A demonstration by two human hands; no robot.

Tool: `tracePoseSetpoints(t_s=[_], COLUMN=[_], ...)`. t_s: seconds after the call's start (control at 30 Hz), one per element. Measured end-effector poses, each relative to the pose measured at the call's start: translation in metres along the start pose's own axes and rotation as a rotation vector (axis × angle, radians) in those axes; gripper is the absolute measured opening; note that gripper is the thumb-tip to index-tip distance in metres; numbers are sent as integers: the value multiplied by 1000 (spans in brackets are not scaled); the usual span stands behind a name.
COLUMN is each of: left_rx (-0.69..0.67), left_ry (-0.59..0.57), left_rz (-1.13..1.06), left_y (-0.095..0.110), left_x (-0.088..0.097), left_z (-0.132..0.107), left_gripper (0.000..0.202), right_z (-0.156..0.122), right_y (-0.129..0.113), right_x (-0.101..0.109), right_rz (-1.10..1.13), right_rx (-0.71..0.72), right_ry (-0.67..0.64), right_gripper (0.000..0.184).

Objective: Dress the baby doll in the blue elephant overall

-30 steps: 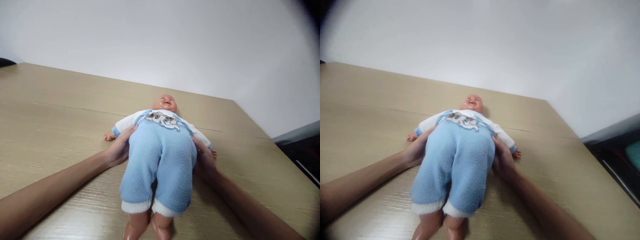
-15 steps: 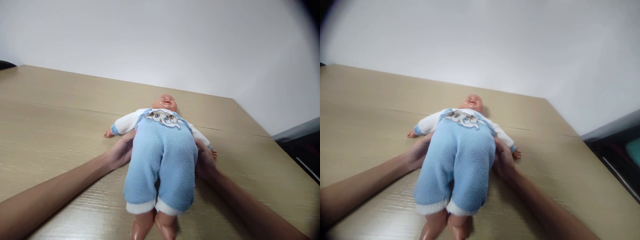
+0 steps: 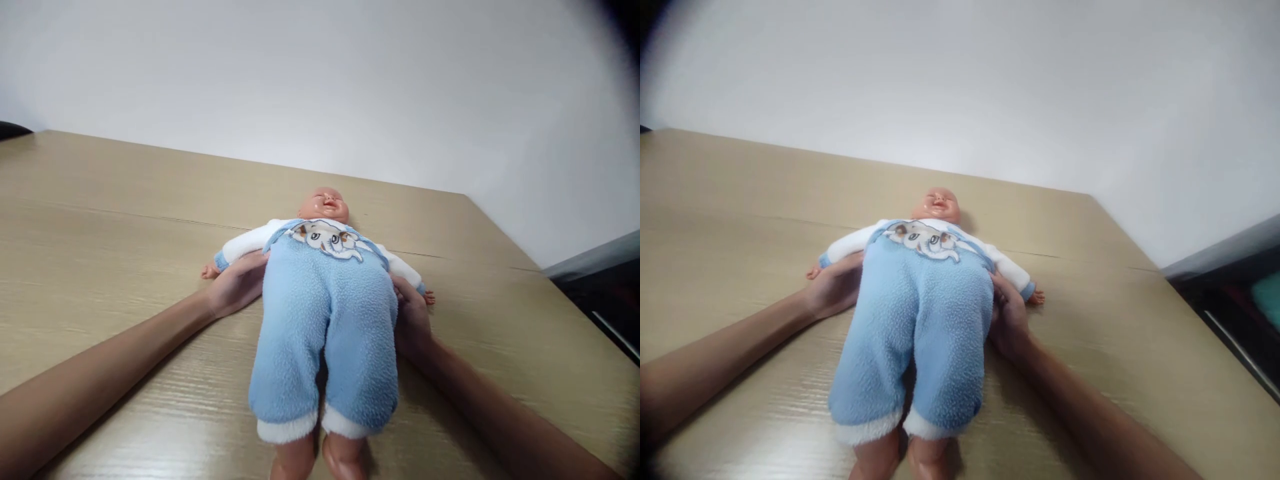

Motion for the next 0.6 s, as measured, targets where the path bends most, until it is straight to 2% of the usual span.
tracePoseSetpoints(t_s=[0.1, 0.23, 0.4, 0.6], left_rx=[46, 39, 40, -17], left_ry=[1, 13, 93, 110], left_rz=[9, -36, 50, 226], left_y=[-1, -5, -7, 10], left_x=[1, -1, -2, -5], left_z=[2, 4, 6, 12], left_gripper=[40, 35, 34, 39], right_z=[0, -1, -2, -3], right_y=[0, -1, -4, -12], right_x=[-2, -2, -4, -6], right_rz=[60, 87, 42, -99], right_rx=[5, 6, 10, 144], right_ry=[21, 36, -3, 27], right_gripper=[28, 29, 22, 18])
Point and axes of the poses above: each hand's wrist, its own z-axis towards the middle knuckle, its own x-axis out of the back of the hand, y = z × x, the point moved 4 cm from there along z, towards the middle knuckle, and after that the axes turned 12 degrees about -y, right-handed, at the moved point
